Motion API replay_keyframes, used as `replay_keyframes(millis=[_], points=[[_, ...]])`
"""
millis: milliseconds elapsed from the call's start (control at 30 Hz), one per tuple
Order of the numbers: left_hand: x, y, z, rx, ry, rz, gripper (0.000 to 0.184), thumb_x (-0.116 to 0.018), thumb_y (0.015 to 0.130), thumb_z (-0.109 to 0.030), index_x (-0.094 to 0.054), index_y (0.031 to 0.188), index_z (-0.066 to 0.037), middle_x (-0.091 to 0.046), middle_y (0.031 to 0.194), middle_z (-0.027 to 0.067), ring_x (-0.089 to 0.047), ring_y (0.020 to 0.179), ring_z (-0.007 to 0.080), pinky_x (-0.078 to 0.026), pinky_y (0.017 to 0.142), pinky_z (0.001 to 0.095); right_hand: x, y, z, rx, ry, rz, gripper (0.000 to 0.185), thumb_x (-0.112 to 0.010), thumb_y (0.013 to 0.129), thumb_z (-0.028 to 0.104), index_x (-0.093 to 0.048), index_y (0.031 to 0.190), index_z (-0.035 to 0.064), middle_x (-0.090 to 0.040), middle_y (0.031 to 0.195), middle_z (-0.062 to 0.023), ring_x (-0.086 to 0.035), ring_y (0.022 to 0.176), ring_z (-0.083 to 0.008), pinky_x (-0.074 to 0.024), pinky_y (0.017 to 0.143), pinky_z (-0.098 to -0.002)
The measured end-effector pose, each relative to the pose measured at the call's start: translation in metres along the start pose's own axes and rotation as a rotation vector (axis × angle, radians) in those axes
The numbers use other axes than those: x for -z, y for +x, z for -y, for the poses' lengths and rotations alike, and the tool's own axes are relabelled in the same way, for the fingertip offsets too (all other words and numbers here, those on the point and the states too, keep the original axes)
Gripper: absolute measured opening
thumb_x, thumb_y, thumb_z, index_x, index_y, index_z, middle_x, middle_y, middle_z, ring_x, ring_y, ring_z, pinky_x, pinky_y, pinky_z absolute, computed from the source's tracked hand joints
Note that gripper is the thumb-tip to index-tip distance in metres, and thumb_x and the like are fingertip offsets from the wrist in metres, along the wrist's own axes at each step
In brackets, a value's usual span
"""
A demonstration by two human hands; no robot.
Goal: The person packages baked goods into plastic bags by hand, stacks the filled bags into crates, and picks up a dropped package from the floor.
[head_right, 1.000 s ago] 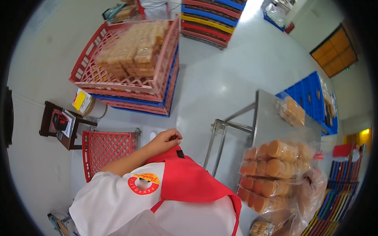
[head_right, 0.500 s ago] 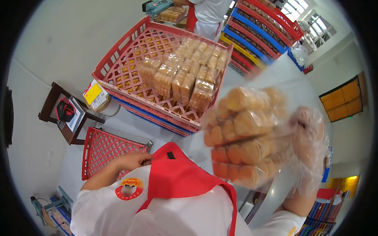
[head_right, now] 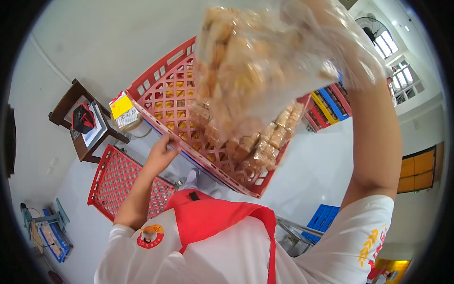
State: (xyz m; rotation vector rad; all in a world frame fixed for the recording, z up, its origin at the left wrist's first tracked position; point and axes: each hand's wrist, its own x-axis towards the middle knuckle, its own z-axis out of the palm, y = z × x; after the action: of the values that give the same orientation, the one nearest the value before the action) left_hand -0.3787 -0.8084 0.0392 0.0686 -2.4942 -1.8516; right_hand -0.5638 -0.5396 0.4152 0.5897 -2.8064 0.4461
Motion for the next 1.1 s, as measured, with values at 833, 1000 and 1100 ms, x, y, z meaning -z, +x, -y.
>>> replay_keyframes(millis=[833, 1000, 1100], points=[[-0.004, 0.151, 0.036, -0.077, -0.204, -0.001, 0.029, -0.052, 0.102, -0.017, -0.057, 0.125, 0.001, -0.064, 0.12, 0.0162, -0.063, 0.108, 0.0293, -0.047, 0.096, 0.0346, -0.32, 0.172, -0.048, 0.392, -0.657, 0.314, 0.018, -0.064, 0.075, 0.009, -0.076, 0.086, 0.0017, -0.071, 0.092, -0.0201, -0.07, 0.091, -0.0356, -0.0561, 0.08, -0.0419], [0.012, 0.136, 0.022, -0.036, -0.299, 0.043, 0.029, -0.052, 0.102, -0.014, -0.057, 0.124, 0.002, -0.065, 0.117, 0.0158, -0.064, 0.104, 0.0247, -0.047, 0.093, 0.0321, -0.358, 0.139, -0.071, 0.209, -0.468, 0.382, 0.018, -0.063, 0.076, 0.009, -0.076, 0.086, 0.0025, -0.072, 0.091, -0.0198, -0.071, 0.087, -0.0354, -0.0561, 0.077, -0.0422], [0.021, 0.126, 0.008, -0.076, -0.178, 0.075, 0.029, -0.052, 0.101, -0.012, -0.056, 0.126, 0.003, -0.064, 0.116, 0.0157, -0.063, 0.106, 0.0236, -0.047, 0.093, 0.0319, -0.374, 0.131, -0.077, -0.076, -0.437, 0.583, 0.015, -0.064, 0.08, 0.012, -0.076, 0.084, 0.0035, -0.072, 0.087, -0.0182, -0.071, 0.081, -0.0327, -0.0558, 0.069, -0.042]])
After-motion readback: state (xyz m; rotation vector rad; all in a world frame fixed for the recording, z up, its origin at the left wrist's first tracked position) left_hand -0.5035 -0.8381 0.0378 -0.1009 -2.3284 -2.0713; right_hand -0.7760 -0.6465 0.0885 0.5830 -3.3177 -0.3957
